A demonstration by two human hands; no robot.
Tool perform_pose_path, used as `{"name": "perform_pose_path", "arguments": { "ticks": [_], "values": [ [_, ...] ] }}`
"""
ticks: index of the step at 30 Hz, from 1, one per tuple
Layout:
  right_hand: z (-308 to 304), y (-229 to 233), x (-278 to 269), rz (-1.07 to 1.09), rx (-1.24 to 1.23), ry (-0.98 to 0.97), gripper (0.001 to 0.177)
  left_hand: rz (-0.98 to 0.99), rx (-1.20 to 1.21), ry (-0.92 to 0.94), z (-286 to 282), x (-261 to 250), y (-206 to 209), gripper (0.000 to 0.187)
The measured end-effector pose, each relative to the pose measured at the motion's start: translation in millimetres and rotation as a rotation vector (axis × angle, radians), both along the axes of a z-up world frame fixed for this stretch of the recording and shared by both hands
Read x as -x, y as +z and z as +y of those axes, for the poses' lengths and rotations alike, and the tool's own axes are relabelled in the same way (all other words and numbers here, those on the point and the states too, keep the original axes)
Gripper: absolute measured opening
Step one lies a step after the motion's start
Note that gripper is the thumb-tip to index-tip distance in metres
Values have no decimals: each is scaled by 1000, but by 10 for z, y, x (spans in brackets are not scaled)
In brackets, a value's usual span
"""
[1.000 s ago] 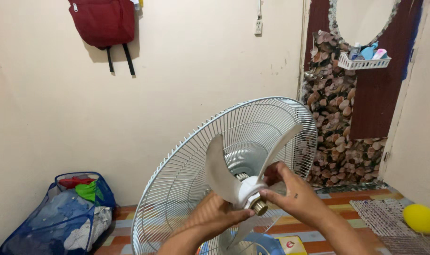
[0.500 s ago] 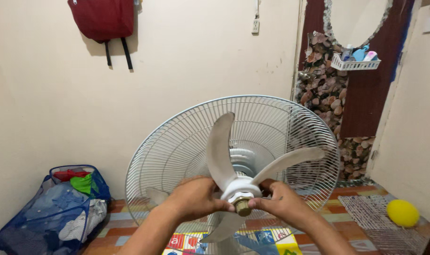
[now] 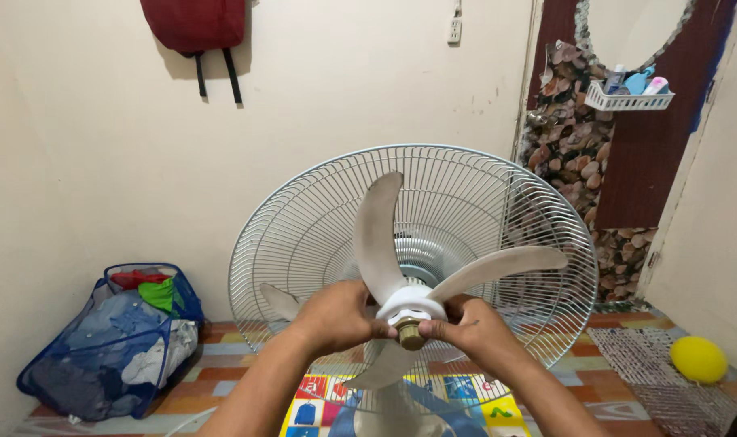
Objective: The person removes the front grill and fan blades from a standing electric fan, then reattaches the front grill. The person uses their hands to unscrew the central nut, detach the blades, and secure the grill back onto the fan housing.
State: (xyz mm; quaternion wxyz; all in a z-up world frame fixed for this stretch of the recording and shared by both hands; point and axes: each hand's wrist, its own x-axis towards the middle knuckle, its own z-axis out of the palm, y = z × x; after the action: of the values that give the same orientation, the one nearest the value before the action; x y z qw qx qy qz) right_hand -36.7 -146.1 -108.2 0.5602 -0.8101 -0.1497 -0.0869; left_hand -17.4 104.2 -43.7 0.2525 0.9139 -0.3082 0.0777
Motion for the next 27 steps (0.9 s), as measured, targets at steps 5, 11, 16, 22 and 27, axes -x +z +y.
{"name": "perform_pose_path", "arguments": {
  "ticks": [5, 11, 16, 22, 27],
  "values": [
    [-55, -25, 37, -10, -18, 76, 61, 56, 63, 92, -135, 109, -62, 71],
    [-97, 106, 75, -39, 109, 49, 61, 97, 168, 131, -177, 154, -218, 70],
    [-116, 168, 82, -57, 139, 89, 62, 81, 231, 106, -226, 127, -308, 64],
    [-157, 135, -14, -29, 166, 28, 64, 72, 174, 175, -280, 161, -279, 65],
    [-103, 194, 37, -96, 178, 27, 64, -20, 132, 214, -315, 165, -365, 67]
  ]
}}
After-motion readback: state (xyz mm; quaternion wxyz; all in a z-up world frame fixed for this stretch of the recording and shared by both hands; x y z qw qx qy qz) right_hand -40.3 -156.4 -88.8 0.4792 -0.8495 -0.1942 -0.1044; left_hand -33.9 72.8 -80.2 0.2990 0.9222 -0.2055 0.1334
